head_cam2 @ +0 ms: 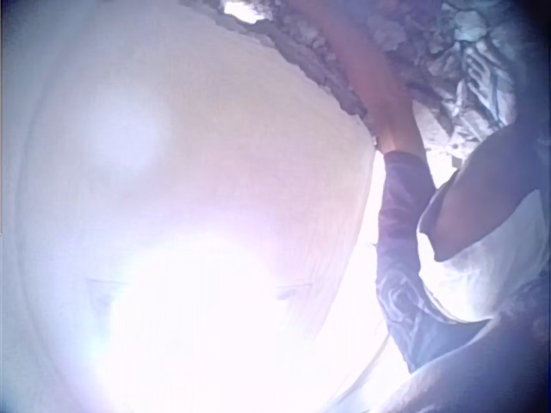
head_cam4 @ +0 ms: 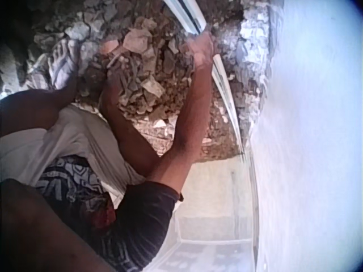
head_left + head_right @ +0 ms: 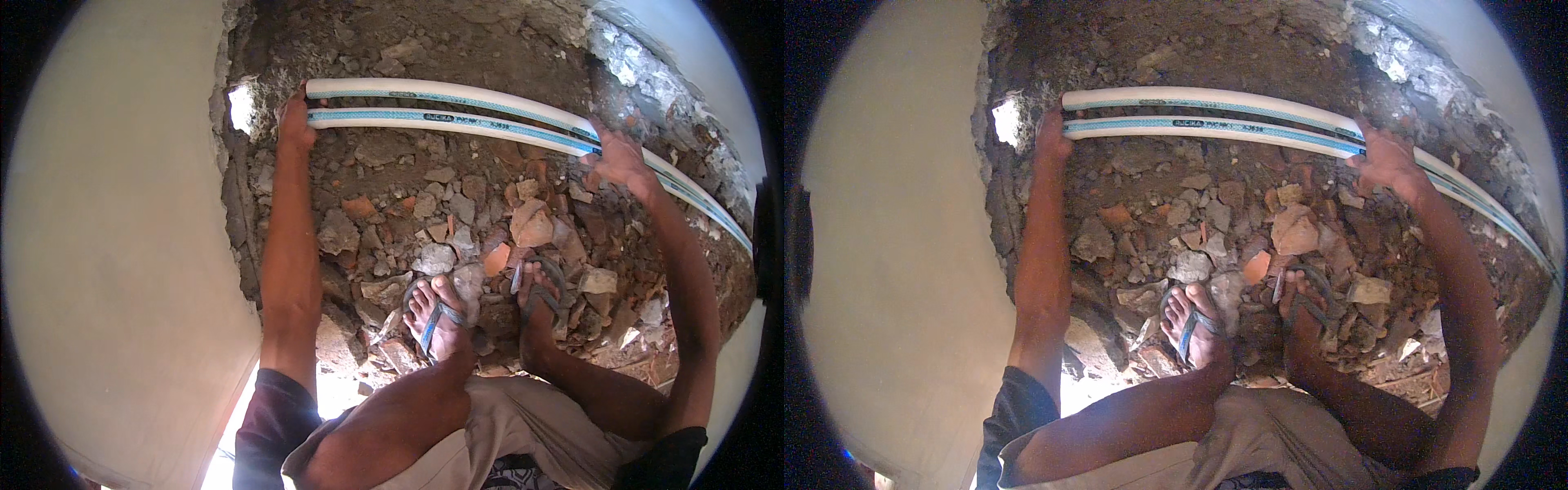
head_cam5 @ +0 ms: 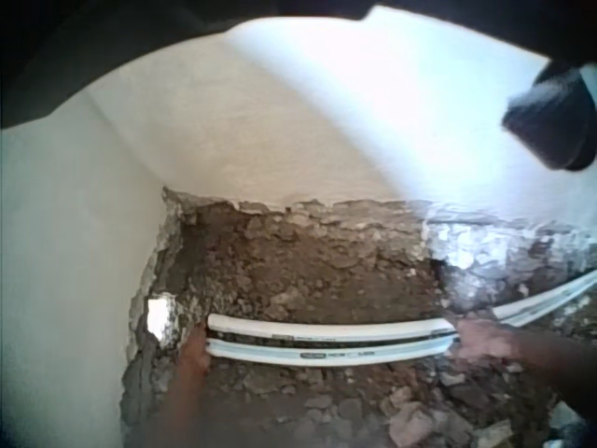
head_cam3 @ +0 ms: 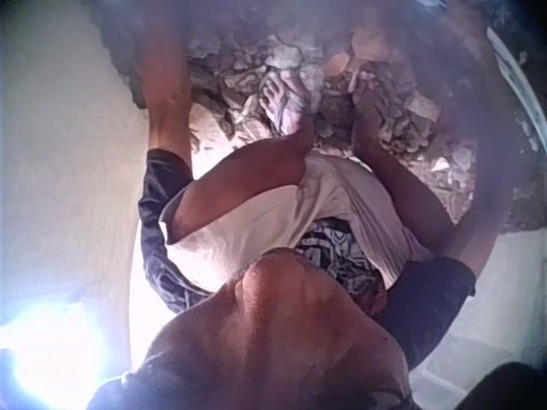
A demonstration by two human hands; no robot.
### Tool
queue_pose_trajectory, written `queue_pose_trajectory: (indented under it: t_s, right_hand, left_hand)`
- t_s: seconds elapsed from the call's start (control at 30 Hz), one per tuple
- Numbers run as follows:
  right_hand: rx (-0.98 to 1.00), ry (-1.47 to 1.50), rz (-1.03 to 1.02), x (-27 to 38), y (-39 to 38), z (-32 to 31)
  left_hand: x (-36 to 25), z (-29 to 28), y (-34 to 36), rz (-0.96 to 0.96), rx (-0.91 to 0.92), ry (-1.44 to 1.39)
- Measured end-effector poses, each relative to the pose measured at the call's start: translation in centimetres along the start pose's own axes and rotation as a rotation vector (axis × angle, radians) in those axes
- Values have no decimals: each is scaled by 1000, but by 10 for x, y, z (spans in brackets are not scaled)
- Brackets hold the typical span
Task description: The person positions and aligns white PVC pipes along a trench in the floor, then applies glue to the pipe ends and joins them to fittings. The person also marks the pipes with a pencil and moves around the construction site to continue the installation.
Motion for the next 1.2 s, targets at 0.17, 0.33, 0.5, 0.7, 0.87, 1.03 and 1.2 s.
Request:
queue_pose_trajectory:
  t_s: [0.17,0.33,0.5,0.7,0.87,1.03,1.2]
  right_hand:
    - [94,6,-9,4,4,-6]
    - [31,-4,-22,-11,18,12]
    - [-44,47,-36,-3,8,2]
    - [49,88,-15,-4,12,7]
    - [72,121,-11,-7,13,9]
    - [21,189,38,-12,-7,4]
    - [41,260,-6,7,11,3]
  left_hand:
    - [16,-10,13,-165,-4,-301]
    - [3,0,0,-68,16,-192]
    - [1,4,-10,-72,162,-135]
    - [-11,4,-4,-38,119,57]
    - [-23,-15,4,116,-48,3]
    - [-37,-52,47,395,-279,646]
    - [-45,-81,91,130,-272,1947]
Point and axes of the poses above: each hand's wrist, its own y-axis towards the middle knuckle, its own z-axis out of the palm, x = y × z, the point moved 6 cm from there along y, towards the middle knuckle, and after that the axes turned 7 degrees about -y, right-handed, at the moved point
